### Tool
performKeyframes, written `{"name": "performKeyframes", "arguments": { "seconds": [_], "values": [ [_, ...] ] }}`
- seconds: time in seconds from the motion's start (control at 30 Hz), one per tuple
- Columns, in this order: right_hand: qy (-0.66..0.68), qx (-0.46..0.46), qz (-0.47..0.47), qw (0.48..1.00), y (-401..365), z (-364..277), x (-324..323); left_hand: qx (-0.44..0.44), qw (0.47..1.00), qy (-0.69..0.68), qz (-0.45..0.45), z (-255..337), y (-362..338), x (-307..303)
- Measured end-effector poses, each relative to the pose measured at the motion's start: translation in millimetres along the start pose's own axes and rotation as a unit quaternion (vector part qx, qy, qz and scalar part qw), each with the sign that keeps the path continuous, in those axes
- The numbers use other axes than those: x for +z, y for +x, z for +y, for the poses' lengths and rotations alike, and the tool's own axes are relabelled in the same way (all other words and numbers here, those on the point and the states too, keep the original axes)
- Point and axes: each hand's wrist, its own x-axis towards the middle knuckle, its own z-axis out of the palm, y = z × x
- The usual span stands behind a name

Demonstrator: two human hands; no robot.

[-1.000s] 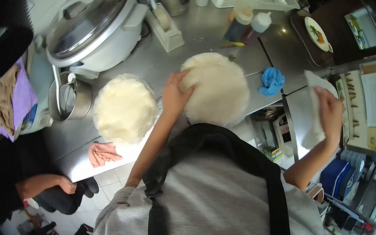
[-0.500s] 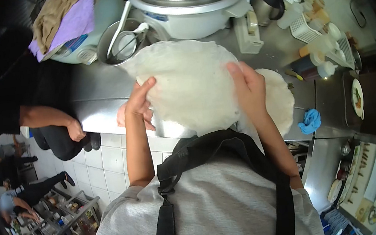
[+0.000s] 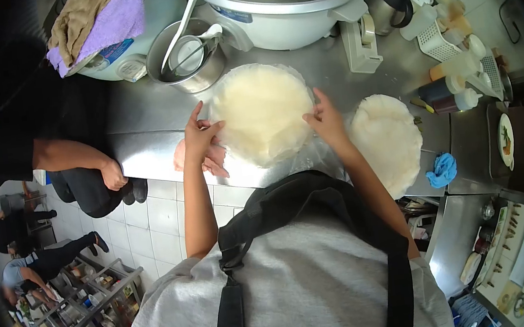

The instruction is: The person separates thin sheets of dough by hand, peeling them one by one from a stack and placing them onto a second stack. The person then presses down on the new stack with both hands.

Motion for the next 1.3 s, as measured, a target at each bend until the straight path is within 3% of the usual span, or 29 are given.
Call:
{"name": "performKeyframes", "arguments": {
  "seconds": [0.07, 0.1, 0.2, 0.23, 0.33, 0.4, 0.43, 0.53, 0.63, 0.73, 0.83, 0.93, 1.03, 1.17, 1.3],
  "values": [
    [-0.024, -0.04, 0.016, 0.999, -11.1, -17.6, -4.9, 0.01, 1.0, -0.001, 0.017, 8.3, -6.4, -0.2],
    [-0.052, -0.071, 0.03, 0.996, -17.0, -27.3, -10.3, 0.008, 0.996, 0.083, 0.03, 11.6, -8.1, -0.5],
    [-0.123, -0.111, 0.089, 0.982, -41.7, -42.4, -44.1, 0.178, 0.917, 0.326, 0.144, -2.8, -13.6, 9.7],
    [-0.143, -0.117, 0.109, 0.977, -51.9, -43.3, -52.7, 0.214, 0.907, 0.322, 0.167, 9.6, -27.0, 23.4],
    [-0.152, -0.043, 0.187, 0.97, -84.3, -20.6, -77.3, 0.299, 0.912, 0.264, 0.099, 47.4, -62.5, 80.0],
    [-0.208, -0.004, 0.213, 0.955, -107.5, -17.1, -79.2, 0.252, 0.955, 0.145, -0.063, 55.8, -85.6, 130.7],
    [-0.236, 0.018, 0.225, 0.945, -117.1, -14.8, -78.8, 0.237, 0.954, 0.105, -0.149, 54.9, -95.3, 153.8],
    [-0.282, -0.033, 0.246, 0.927, -125.7, 0.8, -72.7, 0.184, 0.919, 0.017, -0.35, 43.6, -106.5, 205.0],
    [-0.253, -0.019, 0.276, 0.927, -126.4, 12.8, -72.5, 0.219, 0.895, 0.127, -0.366, 36.7, -99.7, 236.4],
    [-0.112, 0.01, 0.274, 0.955, -131.4, 24.1, -80.9, 0.208, 0.9, 0.13, -0.36, 32.0, -93.9, 258.6],
    [0.025, 0.058, 0.266, 0.962, -140.2, 29.8, -83.7, 0.113, 0.907, 0.085, -0.397, 36.6, -99.1, 265.4],
    [0.037, 0.032, 0.259, 0.965, -144.2, 34.7, -83.5, 0.032, 0.918, -0.011, -0.396, 27.3, -100.0, 272.8],
    [0.041, 0.012, 0.231, 0.972, -145.9, 33.6, -85.2, 0.036, 0.9, -0.067, -0.43, 22.6, -96.1, 277.3],
    [0.108, 0.046, 0.238, 0.964, -144.9, 34.8, -89.3, -0.057, 0.866, -0.109, -0.484, 30.8, -96.6, 273.0],
    [0.132, 0.052, 0.233, 0.962, -143.9, 31.5, -95.3, -0.133, 0.852, -0.154, -0.483, 34.1, -101.3, 272.0]
  ]
}}
